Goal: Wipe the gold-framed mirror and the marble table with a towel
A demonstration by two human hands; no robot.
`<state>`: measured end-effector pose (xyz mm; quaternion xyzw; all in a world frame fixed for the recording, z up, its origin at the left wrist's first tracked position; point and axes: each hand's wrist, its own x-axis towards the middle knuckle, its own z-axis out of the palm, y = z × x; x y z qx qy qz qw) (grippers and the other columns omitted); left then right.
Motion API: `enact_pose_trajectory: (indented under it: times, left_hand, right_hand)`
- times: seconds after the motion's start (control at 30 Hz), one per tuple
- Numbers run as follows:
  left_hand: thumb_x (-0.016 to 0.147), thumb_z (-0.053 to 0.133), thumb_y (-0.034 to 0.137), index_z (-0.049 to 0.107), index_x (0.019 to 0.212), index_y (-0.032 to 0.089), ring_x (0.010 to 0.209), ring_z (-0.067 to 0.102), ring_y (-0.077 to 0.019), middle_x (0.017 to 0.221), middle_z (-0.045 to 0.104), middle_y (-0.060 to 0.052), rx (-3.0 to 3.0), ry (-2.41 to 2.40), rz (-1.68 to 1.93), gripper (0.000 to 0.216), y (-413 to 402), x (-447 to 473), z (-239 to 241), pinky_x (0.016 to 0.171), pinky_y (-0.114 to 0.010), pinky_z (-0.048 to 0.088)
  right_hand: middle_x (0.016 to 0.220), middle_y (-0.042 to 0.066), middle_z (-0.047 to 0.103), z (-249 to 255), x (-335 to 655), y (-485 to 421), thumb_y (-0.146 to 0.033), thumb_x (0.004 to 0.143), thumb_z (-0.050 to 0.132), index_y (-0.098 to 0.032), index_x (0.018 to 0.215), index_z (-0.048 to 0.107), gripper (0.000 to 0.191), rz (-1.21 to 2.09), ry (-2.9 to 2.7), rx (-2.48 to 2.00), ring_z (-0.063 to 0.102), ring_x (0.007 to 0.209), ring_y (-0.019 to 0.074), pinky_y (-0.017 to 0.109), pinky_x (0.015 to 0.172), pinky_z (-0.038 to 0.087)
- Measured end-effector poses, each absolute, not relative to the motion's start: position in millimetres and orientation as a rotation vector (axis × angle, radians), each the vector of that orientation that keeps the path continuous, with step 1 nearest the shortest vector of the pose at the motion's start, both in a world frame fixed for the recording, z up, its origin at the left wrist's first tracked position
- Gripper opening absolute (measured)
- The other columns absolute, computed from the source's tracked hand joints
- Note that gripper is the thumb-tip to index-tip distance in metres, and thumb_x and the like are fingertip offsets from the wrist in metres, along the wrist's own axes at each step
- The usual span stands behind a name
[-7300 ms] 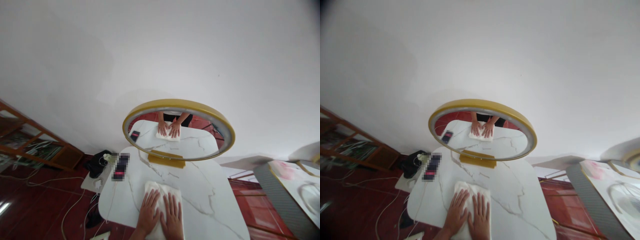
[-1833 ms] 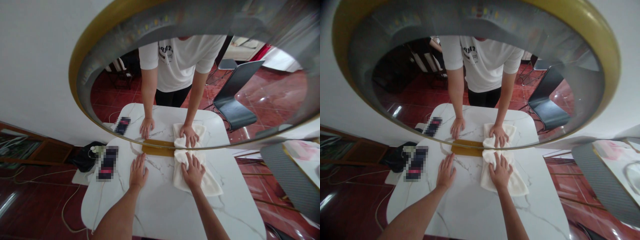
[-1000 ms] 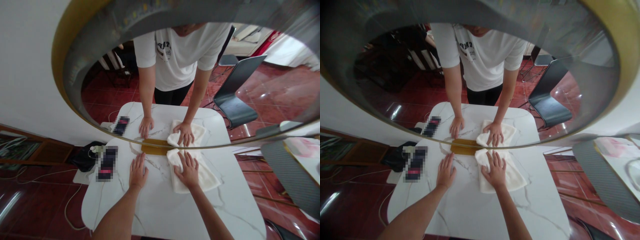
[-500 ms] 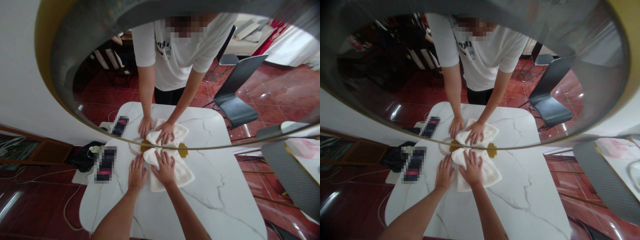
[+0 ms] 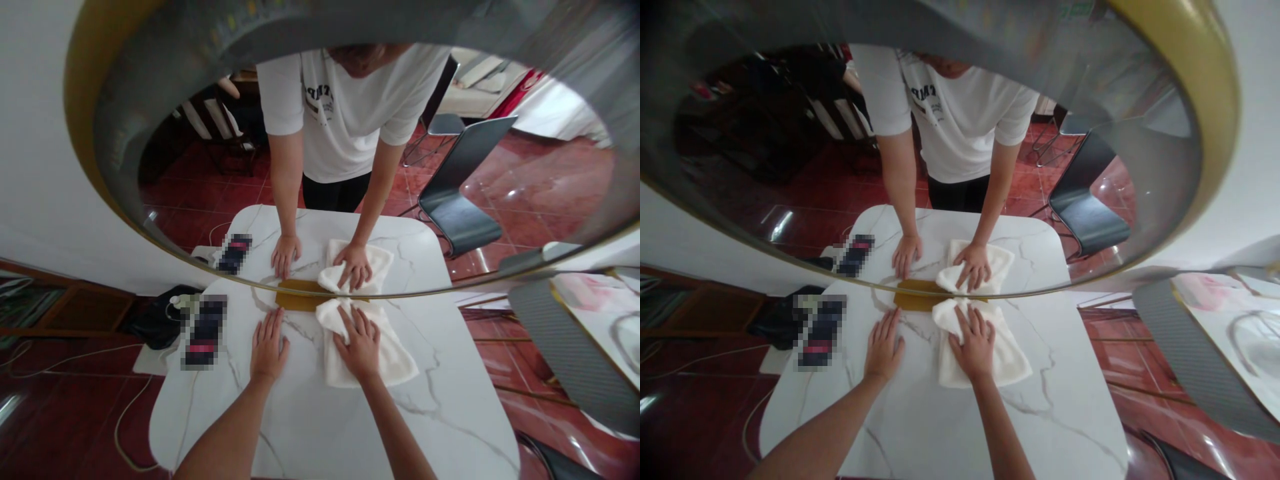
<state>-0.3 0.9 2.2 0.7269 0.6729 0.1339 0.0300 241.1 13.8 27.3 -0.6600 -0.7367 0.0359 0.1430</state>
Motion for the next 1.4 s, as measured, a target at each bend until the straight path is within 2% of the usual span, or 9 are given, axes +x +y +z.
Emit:
enact_pose_trajectory:
  times: [0.33, 0.63, 0.9, 1.17, 1.4]
  left_hand:
    - [0.082, 0.041, 0.018, 0.014, 0.145, 0.02, 0.135, 0.027, -0.0208, 0.144, 0.036, -0.005, 2.239, 2.074, 0.438, 0.069, 1, 0, 3, 0.111, -0.042, 0.019]
    - [0.08, 0.044, 0.017, 0.016, 0.145, 0.02, 0.134, 0.028, -0.0213, 0.144, 0.036, -0.005, 2.229, 2.066, 0.459, 0.07, 0, -1, 5, 0.111, -0.042, 0.02]
    - [0.081, 0.043, 0.017, 0.016, 0.145, 0.021, 0.135, 0.026, -0.0205, 0.145, 0.035, -0.003, 2.224, 2.062, 0.489, 0.07, 0, -1, 5, 0.112, -0.042, 0.019]
    - [0.08, 0.043, 0.017, 0.016, 0.145, 0.02, 0.135, 0.027, -0.0213, 0.145, 0.034, -0.004, 2.228, 2.067, 0.458, 0.07, 0, 0, 4, 0.112, -0.042, 0.019]
    - [0.08, 0.043, 0.017, 0.015, 0.145, 0.02, 0.135, 0.026, -0.0215, 0.146, 0.033, -0.004, 2.219, 2.061, 0.452, 0.071, 0, -1, 6, 0.112, -0.043, 0.019]
  right_hand:
    - [0.143, 0.005, 0.035, 21, 295, 12, -0.038, 0.088, 0.041, -0.031, 0.14, 0.03, 0.054, -0.006, -2.084, -2.047, 0.028, 0.131, 0.023, 0.045, 0.103, 0.021]
    - [0.138, 0.005, 0.042, 19, 312, 38, -0.034, 0.088, 0.04, -0.03, 0.135, 0.039, 0.047, 0.003, -2.199, -1.965, 0.031, 0.129, 0.0225, 0.044, 0.102, 0.022]
    - [0.147, -0.001, 0.029, 27, 296, 19, -0.033, 0.087, 0.042, -0.034, 0.138, 0.032, 0.052, 0.106, -2.409, -1.739, 0.022, 0.134, 0.0222, 0.044, 0.105, 0.018]
    - [0.142, 0.004, 0.038, 14, 289, 23, -0.033, 0.09, 0.033, -0.029, 0.139, 0.033, 0.049, 0.007, -2.031, -2.058, 0.027, 0.132, 0.0211, 0.046, 0.105, 0.019]
    - [0.147, 0.0, 0.029, 19, 278, 13, -0.032, 0.088, 0.037, -0.033, 0.139, 0.03, 0.051, 0.032, -2.248, -1.868, 0.021, 0.135, 0.0219, 0.046, 0.106, 0.017]
